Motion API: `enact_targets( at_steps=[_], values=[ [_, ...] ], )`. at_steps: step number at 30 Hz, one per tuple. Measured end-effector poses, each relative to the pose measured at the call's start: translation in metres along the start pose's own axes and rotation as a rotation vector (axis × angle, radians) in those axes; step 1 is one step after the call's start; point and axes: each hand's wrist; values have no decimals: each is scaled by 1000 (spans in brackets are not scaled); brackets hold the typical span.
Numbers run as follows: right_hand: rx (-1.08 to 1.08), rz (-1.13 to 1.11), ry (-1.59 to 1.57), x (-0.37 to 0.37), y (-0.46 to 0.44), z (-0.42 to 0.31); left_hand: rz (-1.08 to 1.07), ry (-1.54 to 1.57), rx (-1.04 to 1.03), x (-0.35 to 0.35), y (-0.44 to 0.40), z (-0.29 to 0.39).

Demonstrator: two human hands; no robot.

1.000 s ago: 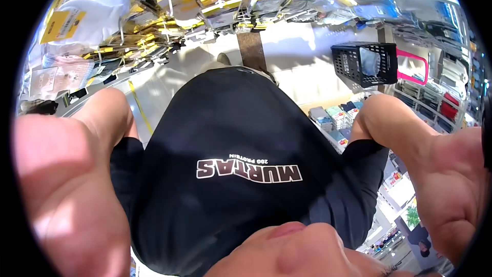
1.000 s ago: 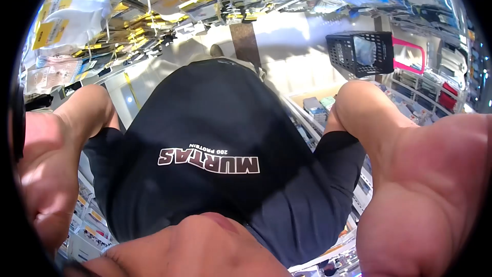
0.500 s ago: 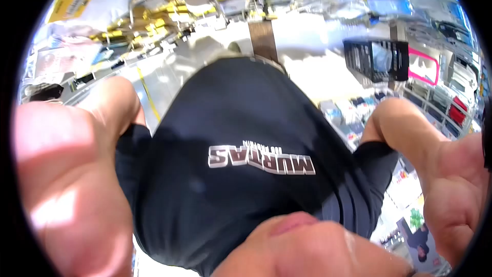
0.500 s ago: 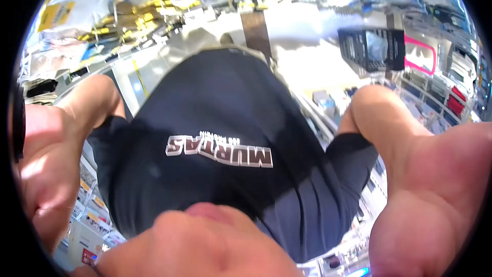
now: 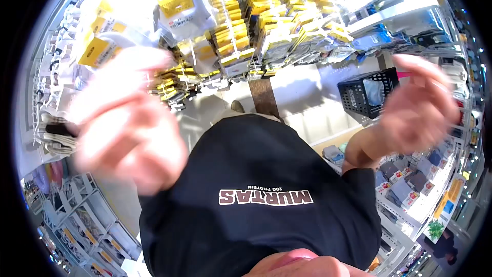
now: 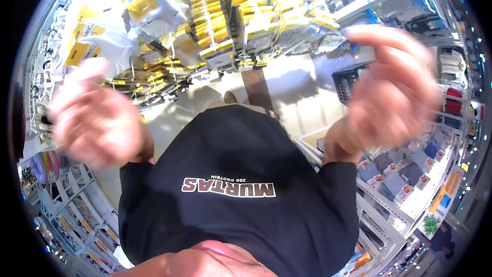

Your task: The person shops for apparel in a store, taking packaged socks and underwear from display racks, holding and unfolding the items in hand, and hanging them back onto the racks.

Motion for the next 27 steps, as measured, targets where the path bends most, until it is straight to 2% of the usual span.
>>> enact_targets(
  at_steps=[1, 2, 5, 6, 8, 9, 10, 12, 19, 23, 26, 27],
  values=[
    [-88, -59, 128, 1, 20, 13, -70, -69, 163, 1, 19, -5],
    [-291, -52, 191, -9, 40, 22, -192, -254, 316, 4, 43, -7],
    [-1024, -29, 157, -22, 141, 67, -223, -30, 1103, -21, 139, -22],
    [-1028, -47, 171, -24, 175, 77, -118, 92, 1350, -23, 187, -26],
    [-1215, -105, 51, -14, 258, 100, -164, 80, 1547, -20, 251, -21],
    [-1294, -218, 178, -14, 277, 101, -161, 124, 1557, -22, 268, -14],
    [-1310, -222, 188, -22, 283, 98, -346, 90, 1589, -18, 268, -12],
    [-1363, -314, 261, -29, 285, 95, -448, 87, 1647, -15, 265, -13],
    [-1246, -365, 248, -57, 248, 112, -588, -163, 1476, -6, 238, -51],
    [-1165, -133, 188, -68, 219, 122, -283, -256, 1336, 1, 248, -68],
    [-1231, 15, -89, -86, 177, 122, 14, -176, 1387, 6, 248, -67],
    [-1160, 6, -161, -97, 163, 122, 10, -175, 1419, 8, 244, -64]
  ],
)
Point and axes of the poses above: each hand's wrist, its own y-axis away from the middle knuckle, its own x-axis out of the back of the hand, z = x × y, and after that the axes turned 3 degrees about z, right-handed
